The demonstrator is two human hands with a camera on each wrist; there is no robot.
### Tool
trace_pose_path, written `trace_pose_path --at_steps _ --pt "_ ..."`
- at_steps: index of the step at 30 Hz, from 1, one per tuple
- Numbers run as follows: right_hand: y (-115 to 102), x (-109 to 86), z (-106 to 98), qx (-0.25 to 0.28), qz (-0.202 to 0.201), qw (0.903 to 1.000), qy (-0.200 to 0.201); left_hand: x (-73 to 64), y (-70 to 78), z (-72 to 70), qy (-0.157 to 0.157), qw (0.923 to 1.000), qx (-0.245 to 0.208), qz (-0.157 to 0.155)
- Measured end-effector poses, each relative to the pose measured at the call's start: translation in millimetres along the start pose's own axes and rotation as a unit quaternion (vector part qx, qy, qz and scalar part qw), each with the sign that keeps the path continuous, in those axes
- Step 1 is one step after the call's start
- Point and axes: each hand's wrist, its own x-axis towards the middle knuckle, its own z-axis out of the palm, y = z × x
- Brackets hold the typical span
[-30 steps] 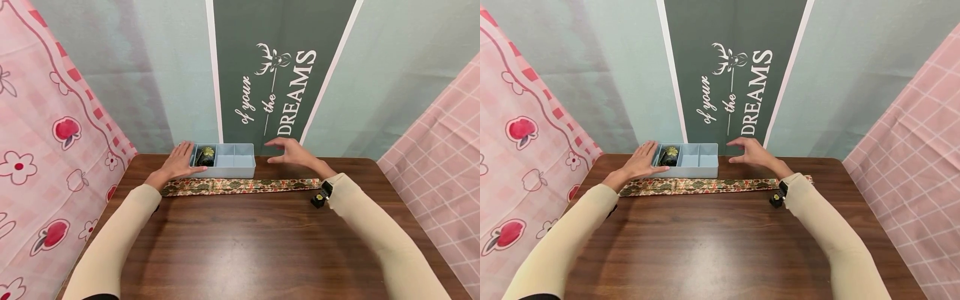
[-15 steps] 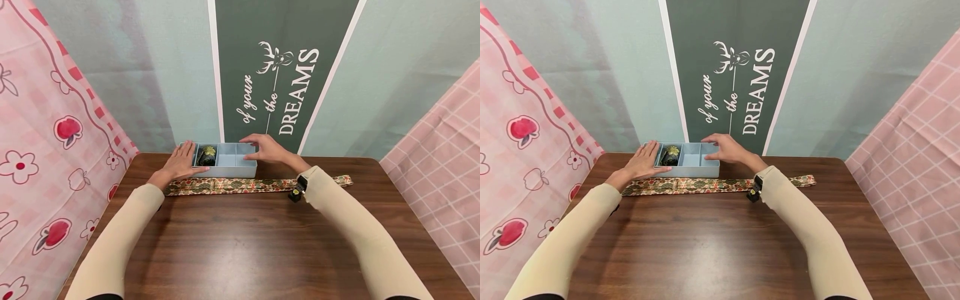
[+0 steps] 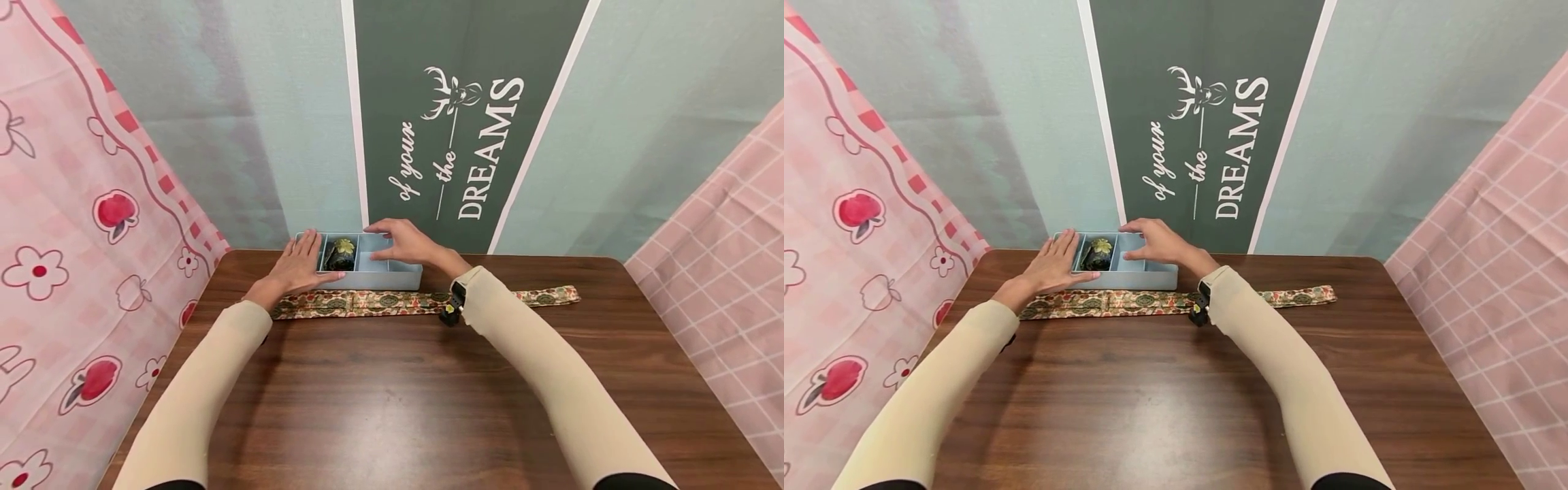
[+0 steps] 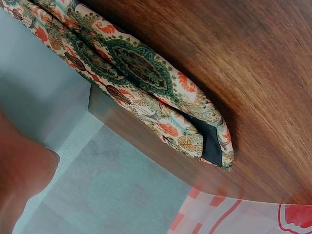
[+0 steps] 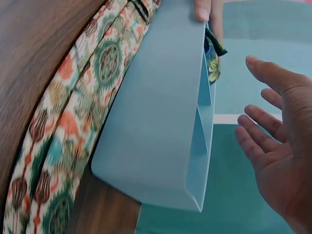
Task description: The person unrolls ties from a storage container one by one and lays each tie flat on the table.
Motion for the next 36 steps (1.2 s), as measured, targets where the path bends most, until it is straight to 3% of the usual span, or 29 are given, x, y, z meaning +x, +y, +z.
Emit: trace_pose_path --at_steps 9,18,36 --pt "-7 21.0 23 0.008 0.016 0.9998 -0.011 -0.3 -0.8 -0.3 -0.004 1.0 0.002 0.002" --pt "-13 37.7 42 -0.012 -0.003 0.9999 0.0 2.6 -5.1 2.2 -0.012 0.9998 0.012 0.006" --pt "-17 55.2 56 -0.07 -0.012 0.9956 -0.061 -1.9 -0.8 -1.2 -0.007 0.9999 0.004 0.013"
